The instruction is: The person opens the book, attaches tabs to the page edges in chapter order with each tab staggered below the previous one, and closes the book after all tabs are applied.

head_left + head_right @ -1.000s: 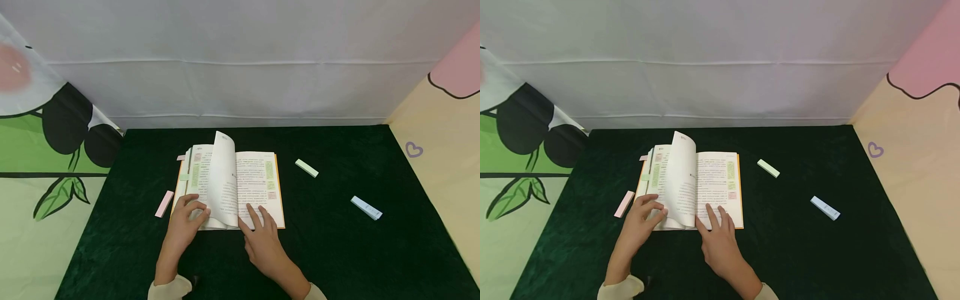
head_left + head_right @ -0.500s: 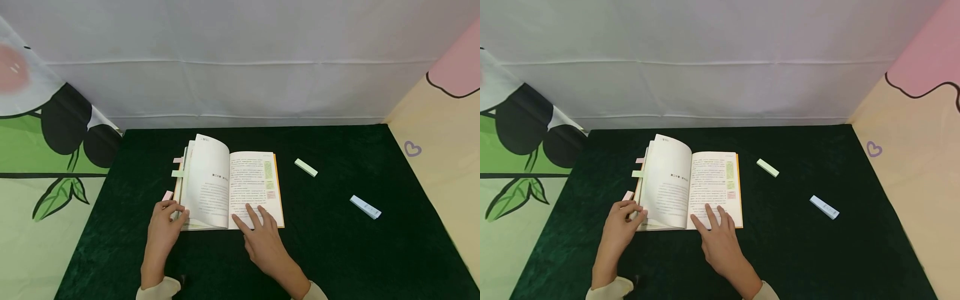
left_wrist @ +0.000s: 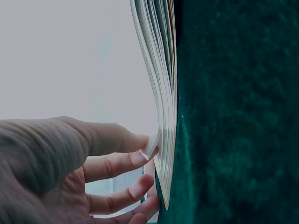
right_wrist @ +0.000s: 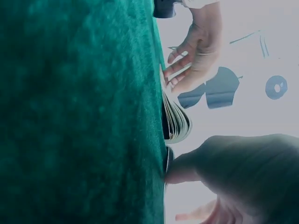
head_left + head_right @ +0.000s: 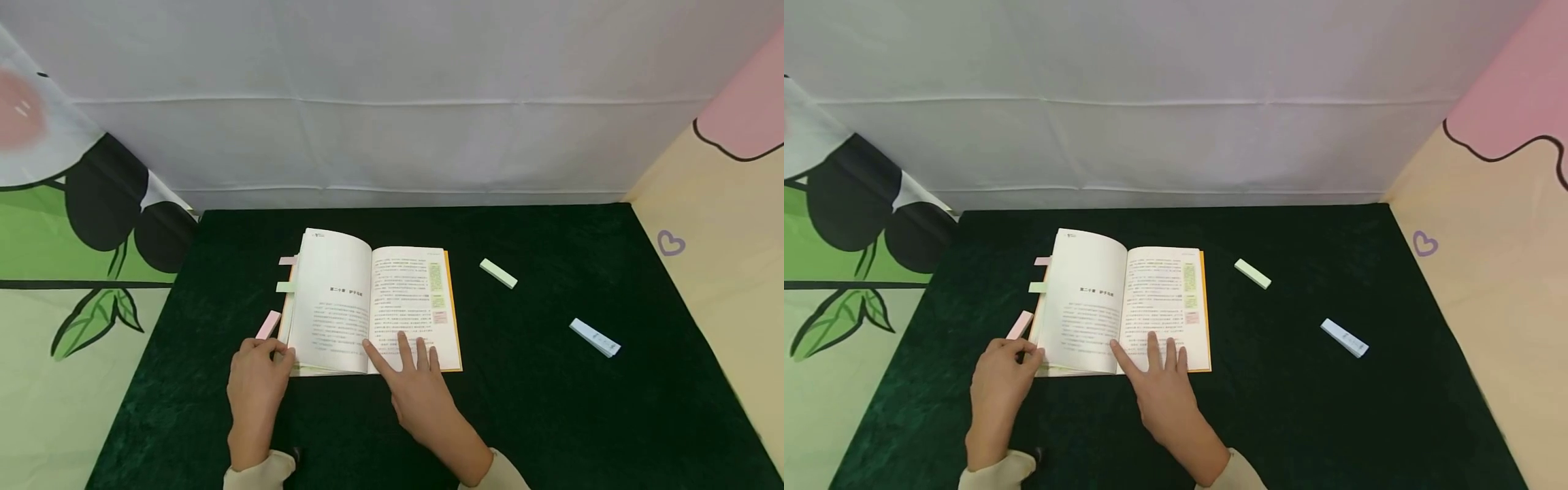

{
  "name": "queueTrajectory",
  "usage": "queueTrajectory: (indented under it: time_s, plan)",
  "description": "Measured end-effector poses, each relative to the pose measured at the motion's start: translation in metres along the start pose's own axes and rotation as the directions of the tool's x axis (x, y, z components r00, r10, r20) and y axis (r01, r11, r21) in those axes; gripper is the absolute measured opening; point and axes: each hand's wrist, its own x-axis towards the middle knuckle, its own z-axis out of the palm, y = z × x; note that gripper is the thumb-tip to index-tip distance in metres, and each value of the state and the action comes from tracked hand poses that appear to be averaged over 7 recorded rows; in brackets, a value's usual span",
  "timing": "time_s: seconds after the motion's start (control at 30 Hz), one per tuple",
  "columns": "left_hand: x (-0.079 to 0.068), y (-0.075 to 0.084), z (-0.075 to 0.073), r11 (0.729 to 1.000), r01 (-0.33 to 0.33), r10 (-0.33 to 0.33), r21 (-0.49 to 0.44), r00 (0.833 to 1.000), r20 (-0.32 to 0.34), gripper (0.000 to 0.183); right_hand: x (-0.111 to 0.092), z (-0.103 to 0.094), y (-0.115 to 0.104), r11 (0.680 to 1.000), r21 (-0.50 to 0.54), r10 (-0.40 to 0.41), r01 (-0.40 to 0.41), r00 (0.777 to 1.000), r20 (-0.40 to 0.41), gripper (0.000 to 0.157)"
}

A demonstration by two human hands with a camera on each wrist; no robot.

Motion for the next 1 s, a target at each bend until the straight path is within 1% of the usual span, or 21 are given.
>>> queueTrajectory:
  time_s: [0.13,0.23,0.3,0.37,0.43,0.53,0.63,0.77,0.8,0.87,0.97,1.0]
  plan:
    - [-0.001,0.003,0.001,0.999,0.008,-0.007,0.031,1.0,-0.017,0.024,0.005,-0.004,-0.007,0.998,-0.049,0.028,-0.026,0.999,0.04,0.109]
    - [-0.004,0.006,0.003,0.998,0.006,-0.004,0.062,1.0,-0.031,0.023,0.007,-0.004,-0.011,0.995,-0.092,0.034,-0.029,0.998,0.048,0.108]
    - [-0.006,0.009,0.004,0.996,-0.006,0.01,0.088,0.999,-0.047,0.022,0.008,-0.003,-0.014,0.992,-0.127,0.032,-0.027,0.999,0.035,0.104]
    - [-0.009,0.012,0.004,0.993,-0.015,0.022,0.115,0.998,-0.067,0.021,0.007,-0.001,-0.015,0.988,-0.153,0.028,-0.027,1.0,0.004,0.099]
    - [-0.012,0.014,0.005,0.989,-0.02,0.033,0.144,0.996,-0.088,0.021,0.007,0.001,-0.017,0.986,-0.161,0.029,-0.034,0.999,-0.036,0.095]
    - [-0.014,0.014,0.006,0.985,-0.02,0.039,0.173,0.993,-0.11,0.022,0.007,0.003,-0.018,0.986,-0.159,0.029,-0.043,0.996,-0.085,0.092]
    - [-0.015,0.014,0.006,0.982,-0.02,0.042,0.19,0.993,-0.114,0.024,0.007,0.004,-0.019,0.986,-0.161,0.036,-0.052,0.994,-0.101,0.093]
    - [-0.016,0.017,0.007,0.984,-0.026,0.048,0.179,0.992,-0.121,0.026,0.007,0.006,-0.021,0.983,-0.168,0.054,-0.07,0.994,-0.098,0.096]
    - [-0.017,0.019,0.008,0.985,-0.035,0.058,0.17,0.99,-0.13,0.027,0.007,0.006,-0.021,0.983,-0.166,0.059,-0.074,0.994,-0.097,0.097]
    - [-0.018,0.023,0.009,0.986,-0.075,0.098,0.147,0.983,-0.154,0.028,0.007,0.007,-0.022,0.983,-0.166,0.065,-0.081,0.993,-0.097,0.097]
    - [-0.02,0.03,0.012,0.981,-0.173,0.188,0.091,0.962,-0.199,0.026,0.007,0.007,-0.023,0.983,-0.16,0.071,-0.085,0.993,-0.095,0.096]
    - [-0.02,0.033,0.013,0.975,-0.213,0.221,0.06,0.955,-0.199,0.026,0.007,0.007,-0.023,0.984,-0.159,0.07,-0.084,0.993,-0.092,0.095]
